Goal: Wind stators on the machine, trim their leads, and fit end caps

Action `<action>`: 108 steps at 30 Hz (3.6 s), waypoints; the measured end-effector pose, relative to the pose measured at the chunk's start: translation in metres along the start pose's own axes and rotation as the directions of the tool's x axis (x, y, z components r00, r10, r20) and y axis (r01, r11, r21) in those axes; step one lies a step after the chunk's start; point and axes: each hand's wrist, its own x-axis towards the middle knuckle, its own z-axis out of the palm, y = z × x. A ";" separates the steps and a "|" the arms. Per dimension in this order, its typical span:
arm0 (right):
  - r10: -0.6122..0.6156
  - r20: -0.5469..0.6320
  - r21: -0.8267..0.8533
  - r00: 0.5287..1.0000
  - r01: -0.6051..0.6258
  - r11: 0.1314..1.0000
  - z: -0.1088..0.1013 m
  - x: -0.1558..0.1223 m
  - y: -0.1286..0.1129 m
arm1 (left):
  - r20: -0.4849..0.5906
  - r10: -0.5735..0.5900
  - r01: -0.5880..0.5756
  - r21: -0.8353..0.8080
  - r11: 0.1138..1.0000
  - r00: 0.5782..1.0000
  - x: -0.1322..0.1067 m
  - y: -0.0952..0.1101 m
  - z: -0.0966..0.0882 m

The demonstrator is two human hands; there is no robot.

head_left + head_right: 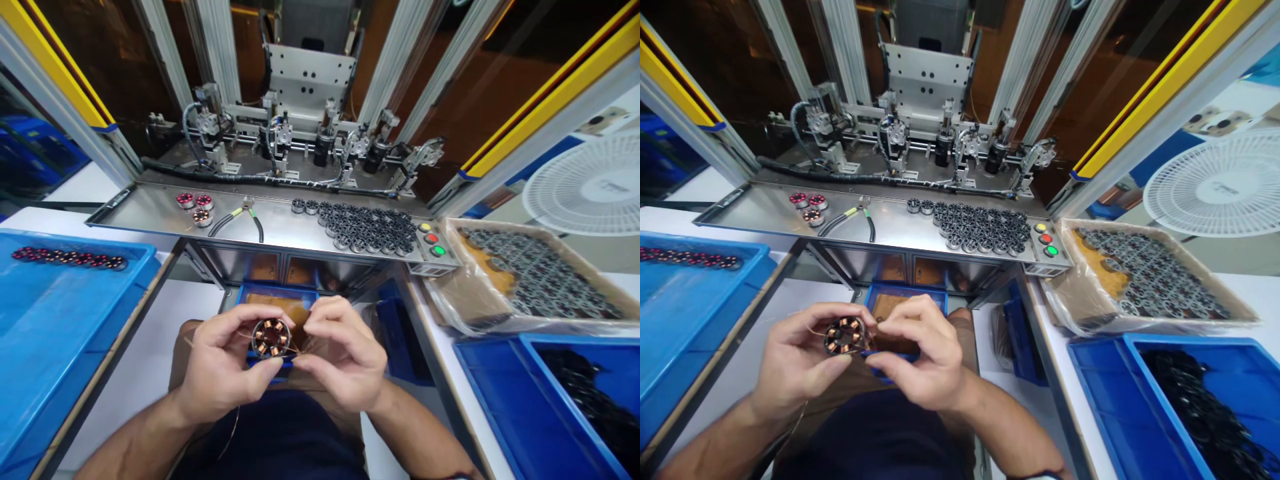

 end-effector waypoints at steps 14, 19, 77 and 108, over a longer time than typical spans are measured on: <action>-0.297 0.145 -0.117 0.944 0.315 0.942 -0.010 0.021 -0.007 | 0.294 -0.279 0.370 -0.324 0.871 0.914 -0.003 -0.012 -0.005; -0.313 0.058 -0.330 0.948 0.314 0.890 -0.004 0.003 -0.016 | 0.152 -0.131 0.169 -0.274 0.947 0.980 -0.003 -0.006 0.002; 0.009 -0.031 -0.218 0.999 -0.015 0.976 -0.003 0.011 -0.029 | 0.296 -0.143 0.267 -0.441 0.857 0.945 -0.010 -0.016 0.004; 0.532 -0.020 0.471 0.846 -0.461 0.752 0.016 -0.022 -0.036 | 0.013 0.056 -0.054 -0.113 0.992 0.998 -0.044 0.008 0.012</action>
